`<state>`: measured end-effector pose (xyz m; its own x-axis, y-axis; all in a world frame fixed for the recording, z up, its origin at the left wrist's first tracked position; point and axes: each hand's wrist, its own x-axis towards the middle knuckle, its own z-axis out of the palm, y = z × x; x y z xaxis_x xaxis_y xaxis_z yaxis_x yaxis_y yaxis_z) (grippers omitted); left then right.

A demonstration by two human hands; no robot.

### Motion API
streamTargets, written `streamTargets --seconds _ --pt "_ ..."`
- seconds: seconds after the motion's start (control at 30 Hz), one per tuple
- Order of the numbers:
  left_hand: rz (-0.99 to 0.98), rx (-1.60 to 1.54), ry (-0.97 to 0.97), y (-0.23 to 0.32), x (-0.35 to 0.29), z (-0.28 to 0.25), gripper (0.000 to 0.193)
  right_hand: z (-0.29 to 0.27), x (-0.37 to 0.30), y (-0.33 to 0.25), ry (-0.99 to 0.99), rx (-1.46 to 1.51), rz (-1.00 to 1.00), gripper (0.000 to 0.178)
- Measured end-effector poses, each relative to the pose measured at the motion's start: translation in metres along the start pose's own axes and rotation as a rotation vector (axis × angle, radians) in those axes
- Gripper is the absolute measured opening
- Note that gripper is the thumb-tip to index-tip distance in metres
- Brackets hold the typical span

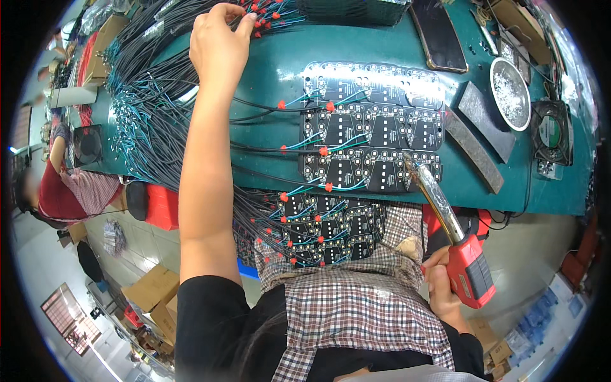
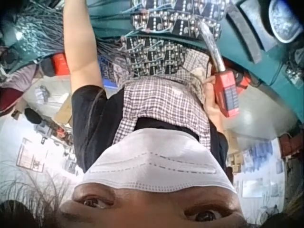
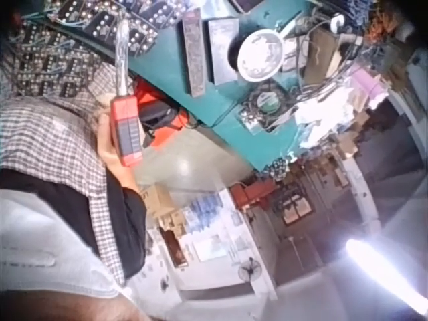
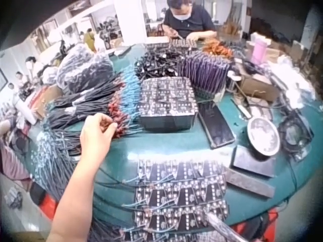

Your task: The person solders wires onto a circuit board with a soldering iron and solder.

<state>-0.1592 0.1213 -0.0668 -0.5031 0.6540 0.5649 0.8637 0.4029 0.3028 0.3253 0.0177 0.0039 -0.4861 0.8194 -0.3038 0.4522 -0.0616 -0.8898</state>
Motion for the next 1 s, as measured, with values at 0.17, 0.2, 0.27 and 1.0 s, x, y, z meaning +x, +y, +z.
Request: streamTargets --seconds 0.17,0.2,0.27,1.0 --pt "-0.012 -0.176 -0.095 0.018 0.008 0.0 0.01 0.0 0.001 -0.001 0.02 0.033 0.056 0.02" --pt "-0.042 -0.302 -0.129 -0.01 0.011 0.01 0.016 0.0 0.001 -0.003 0.011 0.037 0.051 0.02" --pt "-0.069 -0.442 -0.17 -0.017 0.012 0.016 0.025 0.0 0.002 -0.005 0.006 0.046 0.073 0.02" --pt "0.085 -0.531 -0.49 0.162 -0.068 -0.06 0.014 0.004 0.049 -0.011 0.255 0.164 -0.093 0.011"
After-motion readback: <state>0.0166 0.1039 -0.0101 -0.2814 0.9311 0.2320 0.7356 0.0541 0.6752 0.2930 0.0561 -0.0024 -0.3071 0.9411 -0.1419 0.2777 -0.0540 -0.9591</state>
